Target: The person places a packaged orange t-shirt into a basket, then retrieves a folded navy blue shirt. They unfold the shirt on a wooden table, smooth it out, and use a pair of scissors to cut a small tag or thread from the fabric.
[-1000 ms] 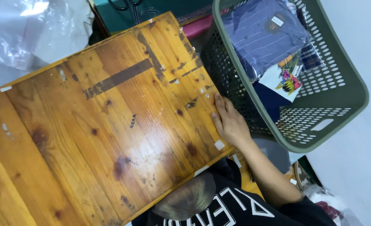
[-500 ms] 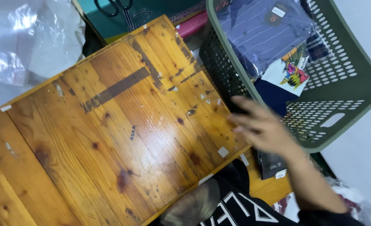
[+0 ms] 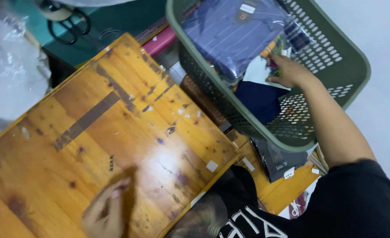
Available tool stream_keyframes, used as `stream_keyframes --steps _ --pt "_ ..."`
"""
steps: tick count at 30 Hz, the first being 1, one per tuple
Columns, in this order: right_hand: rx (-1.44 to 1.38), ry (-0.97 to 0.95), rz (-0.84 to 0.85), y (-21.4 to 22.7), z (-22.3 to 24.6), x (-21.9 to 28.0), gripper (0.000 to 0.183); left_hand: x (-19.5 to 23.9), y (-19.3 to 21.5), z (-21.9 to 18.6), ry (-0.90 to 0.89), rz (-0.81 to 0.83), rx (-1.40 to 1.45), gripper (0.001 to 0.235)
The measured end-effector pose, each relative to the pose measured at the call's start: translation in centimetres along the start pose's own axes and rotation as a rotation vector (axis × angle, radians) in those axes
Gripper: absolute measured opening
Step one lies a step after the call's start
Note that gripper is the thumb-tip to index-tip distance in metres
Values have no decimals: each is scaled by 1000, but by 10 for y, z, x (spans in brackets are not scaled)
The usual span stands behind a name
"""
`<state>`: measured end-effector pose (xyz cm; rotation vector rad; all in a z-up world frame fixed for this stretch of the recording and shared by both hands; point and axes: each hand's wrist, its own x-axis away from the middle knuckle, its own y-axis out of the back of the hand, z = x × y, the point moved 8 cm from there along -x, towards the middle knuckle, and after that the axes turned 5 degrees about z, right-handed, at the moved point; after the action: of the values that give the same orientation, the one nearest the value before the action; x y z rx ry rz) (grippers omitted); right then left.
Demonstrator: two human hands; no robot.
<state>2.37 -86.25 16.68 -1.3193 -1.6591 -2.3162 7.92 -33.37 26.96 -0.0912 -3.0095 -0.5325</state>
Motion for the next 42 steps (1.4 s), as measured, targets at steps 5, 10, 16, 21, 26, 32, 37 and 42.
stream_keyframes --steps 5,10,16,21,26,32,37,42 --pt "57 -57 137 -10 -26 -19 80 -10 -120 -76 -589 617 24 13" --pt "168 -11 20 -1 -29 -18 73 -9 -213 -71 -302 985 216 19" --pt "374 180 54 -19 -33 -5 49 11 -288 -71 20 1255 523 22" --pt "143 298 -104 19 8 98 23 33 -311 -65 235 1278 701 33" --pt "228 478 -376 25 37 184 45 95 -304 -48 666 1553 833 65" --pt "242 554 -772 24 57 264 39 117 -280 1 1022 1108 856 47" --pt "461 536 -564 -31 126 283 56 132 -272 26 1143 1103 972 59" --pt "502 1071 -776 -50 214 329 38 87 -217 49 964 840 1127 59"
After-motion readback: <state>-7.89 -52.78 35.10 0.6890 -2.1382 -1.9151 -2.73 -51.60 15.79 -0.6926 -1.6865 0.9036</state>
